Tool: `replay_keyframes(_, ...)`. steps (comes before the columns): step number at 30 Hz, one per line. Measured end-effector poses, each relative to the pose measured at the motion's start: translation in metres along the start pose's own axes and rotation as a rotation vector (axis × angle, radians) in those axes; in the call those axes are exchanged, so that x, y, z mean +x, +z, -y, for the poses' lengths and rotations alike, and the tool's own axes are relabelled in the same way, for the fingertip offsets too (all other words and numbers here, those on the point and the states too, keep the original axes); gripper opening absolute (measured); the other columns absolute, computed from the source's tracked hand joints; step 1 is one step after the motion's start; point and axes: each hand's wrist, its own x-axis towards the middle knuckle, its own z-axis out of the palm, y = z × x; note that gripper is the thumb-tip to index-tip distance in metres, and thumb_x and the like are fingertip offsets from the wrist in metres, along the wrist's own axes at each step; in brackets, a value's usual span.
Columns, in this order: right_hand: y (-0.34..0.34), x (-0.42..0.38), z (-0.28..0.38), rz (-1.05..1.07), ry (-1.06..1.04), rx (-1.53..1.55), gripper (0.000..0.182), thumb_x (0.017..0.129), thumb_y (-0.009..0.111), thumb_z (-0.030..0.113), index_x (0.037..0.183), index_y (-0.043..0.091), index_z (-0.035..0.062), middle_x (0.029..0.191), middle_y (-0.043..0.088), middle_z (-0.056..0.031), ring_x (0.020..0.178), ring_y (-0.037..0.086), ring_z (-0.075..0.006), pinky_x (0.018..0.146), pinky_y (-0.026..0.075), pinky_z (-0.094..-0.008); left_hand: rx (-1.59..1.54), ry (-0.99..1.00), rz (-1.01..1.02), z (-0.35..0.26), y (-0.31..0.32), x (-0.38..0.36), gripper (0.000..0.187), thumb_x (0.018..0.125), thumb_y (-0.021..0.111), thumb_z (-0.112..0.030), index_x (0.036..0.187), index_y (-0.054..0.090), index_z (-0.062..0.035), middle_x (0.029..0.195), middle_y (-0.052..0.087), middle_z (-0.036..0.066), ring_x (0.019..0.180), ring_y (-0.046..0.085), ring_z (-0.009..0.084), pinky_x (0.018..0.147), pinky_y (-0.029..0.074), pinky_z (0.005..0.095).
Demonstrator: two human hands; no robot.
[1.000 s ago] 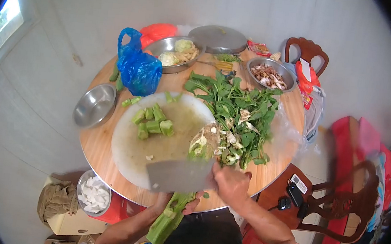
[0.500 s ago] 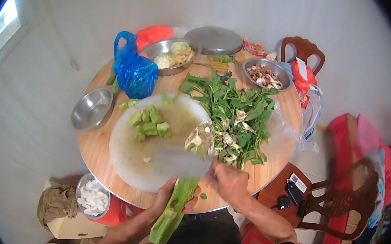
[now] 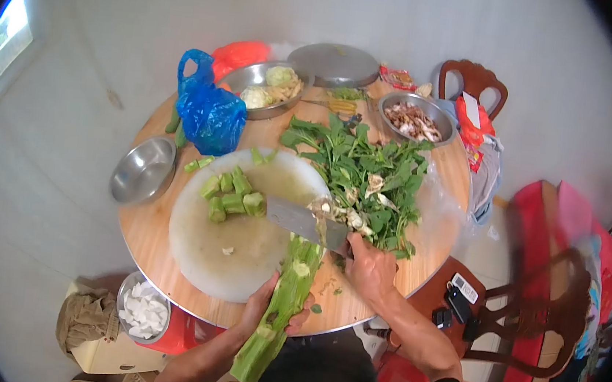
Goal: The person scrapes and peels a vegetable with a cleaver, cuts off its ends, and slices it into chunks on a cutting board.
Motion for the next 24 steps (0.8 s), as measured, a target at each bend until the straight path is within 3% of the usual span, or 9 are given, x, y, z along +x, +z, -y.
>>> replay_keyframes(6,-0.002,0.004,-0.012,-0.048,0.007,-0.004,0.030,0.073,0.072,0.000,0.098,0.057,0.0072,0.074,0.068,-0.0136,0.061,0.069,-0.0355,0.052,0.051,-0.0463,0.014,-0.022,-0.056,0.004,0.011,-0.009,0.067,0.109,0.028,-0.063,0.128,0.054,-0.0039,0.097,0.059,0.013,0.062,0.053,0.0184,0.050,0.044,0.0309)
replay_keyframes(11,-0.009,0.015,-0.007,0.180,0.221,0.072,0.019,0.085,0.073,0.007,0.099,0.061,0.0053,0.079,0.071,-0.0163,0.068,0.070,-0.0397,0.057,0.052,-0.0498,0.106,-0.015,-0.028,0.000,-0.004,-0.006,0.066,0.109,0.030,-0.062,0.129,0.054,-0.0041,0.098,0.060,0.014,0.062,0.054,0.0189,0.050,0.044,0.0317)
replay_keyframes(13,0.001,0.013,-0.015,0.176,0.385,0.698,0.014,0.092,0.070,0.013,0.098,0.062,0.0039,0.076,0.071,-0.0183,0.070,0.069,-0.0425,0.059,0.052,-0.0521,-0.105,-0.067,-0.007,0.004,-0.012,-0.012,0.065,0.109,0.032,-0.062,0.128,0.055,-0.0048,0.097,0.061,0.013,0.062,0.056,0.0197,0.051,0.045,0.0321)
replay_keyframes(16,-0.008,0.008,-0.003,0.234,0.397,0.446,0.017,0.095,0.069,0.017,0.096,0.062,0.0013,0.076,0.071,-0.0178,0.071,0.069,-0.0434,0.061,0.052,-0.0520,0.025,-0.053,-0.091,0.006,-0.016,-0.016,0.065,0.108,0.033,-0.064,0.126,0.056,-0.0056,0.099,0.062,0.013,0.062,0.057,0.0200,0.052,0.047,0.0320)
replay_keyframes(18,-0.009,-0.005,0.012,0.216,0.343,0.291,0.015,0.090,0.071,0.013,0.097,0.063,0.0028,0.081,0.072,-0.0155,0.070,0.070,-0.0387,0.060,0.053,-0.0478,0.082,-0.055,-0.121,0.005,-0.009,-0.019,0.065,0.107,0.035,-0.065,0.124,0.057,-0.0056,0.099,0.062,0.013,0.062,0.058,0.0201,0.053,0.047,0.0321)
replay_keyframes(21,-0.006,-0.018,0.027,0.010,-0.138,0.094,0.041,0.075,0.080,0.009,0.113,0.064,0.0086,0.071,0.065,-0.0087,0.059,0.067,-0.0277,0.053,0.051,-0.0407,0.194,-0.065,-0.200,0.007,0.007,-0.026,0.065,0.106,0.038,-0.066,0.121,0.057,-0.0055,0.099,0.062,0.011,0.063,0.059,0.0198,0.054,0.049,0.0323)
replay_keyframes(24,-0.008,-0.017,0.029,-0.027,-0.222,-0.018,0.044,0.073,0.083,0.010,0.113,0.064,0.0085,0.071,0.065,-0.0061,0.058,0.066,-0.0267,0.051,0.050,-0.0396,0.272,-0.060,-0.198,0.007,0.008,-0.029,0.066,0.104,0.041,-0.068,0.118,0.057,-0.0051,0.097,0.062,0.009,0.065,0.060,0.0190,0.056,0.050,0.0324)
